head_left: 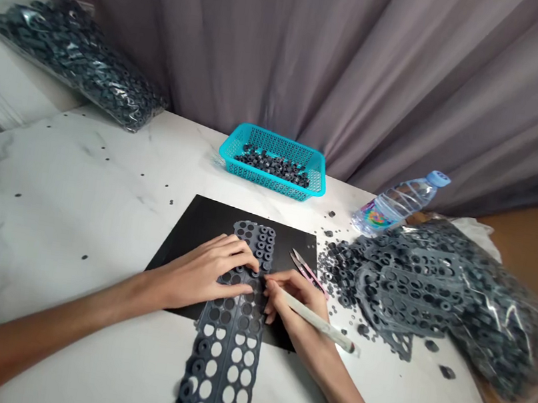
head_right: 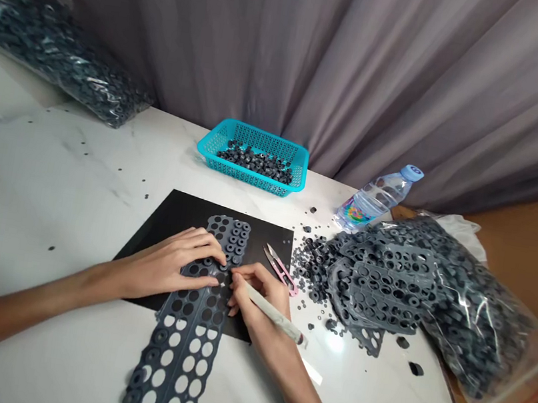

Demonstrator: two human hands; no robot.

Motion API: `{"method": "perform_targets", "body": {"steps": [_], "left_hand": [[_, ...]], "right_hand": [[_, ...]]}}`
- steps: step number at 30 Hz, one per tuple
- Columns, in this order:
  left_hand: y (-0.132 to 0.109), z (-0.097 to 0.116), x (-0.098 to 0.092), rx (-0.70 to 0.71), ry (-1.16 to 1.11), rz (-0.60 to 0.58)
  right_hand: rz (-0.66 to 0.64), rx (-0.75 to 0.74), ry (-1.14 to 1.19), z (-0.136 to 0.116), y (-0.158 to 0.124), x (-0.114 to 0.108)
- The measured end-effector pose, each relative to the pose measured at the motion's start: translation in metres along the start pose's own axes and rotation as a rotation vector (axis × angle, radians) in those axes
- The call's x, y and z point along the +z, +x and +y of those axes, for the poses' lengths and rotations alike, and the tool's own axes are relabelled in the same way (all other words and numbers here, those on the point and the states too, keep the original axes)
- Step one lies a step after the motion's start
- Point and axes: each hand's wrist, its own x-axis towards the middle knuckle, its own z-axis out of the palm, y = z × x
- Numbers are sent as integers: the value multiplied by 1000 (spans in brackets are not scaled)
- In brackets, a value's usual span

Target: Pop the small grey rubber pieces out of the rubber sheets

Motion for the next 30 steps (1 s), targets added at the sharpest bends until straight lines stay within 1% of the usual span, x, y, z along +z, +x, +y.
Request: {"method": "perform_targets", "body": {"steps": [6,13,16,20,23,27,30], "left_hand": [[-3,1,4,-20,-22,-9],[1,-1,5,-64,-174,14],[0,-2,7,-63,-186,20],[1,0,7,-57,-138,21],[2,3,8,-27,-59,32],[3,4,10,63,120,14],[2,3,14,140,165,60]], "right_hand": [[-28,0,-36,-2,-1,-1],[-36,7,-11,-2,0,-1],[-34,9,3,0,1,0],[-23,2,-3,1,1,1],[-17,-1,-14,0,1,1],[-29,7,-29,0,2,2],[-19,13,-68,1,2,2]]}}
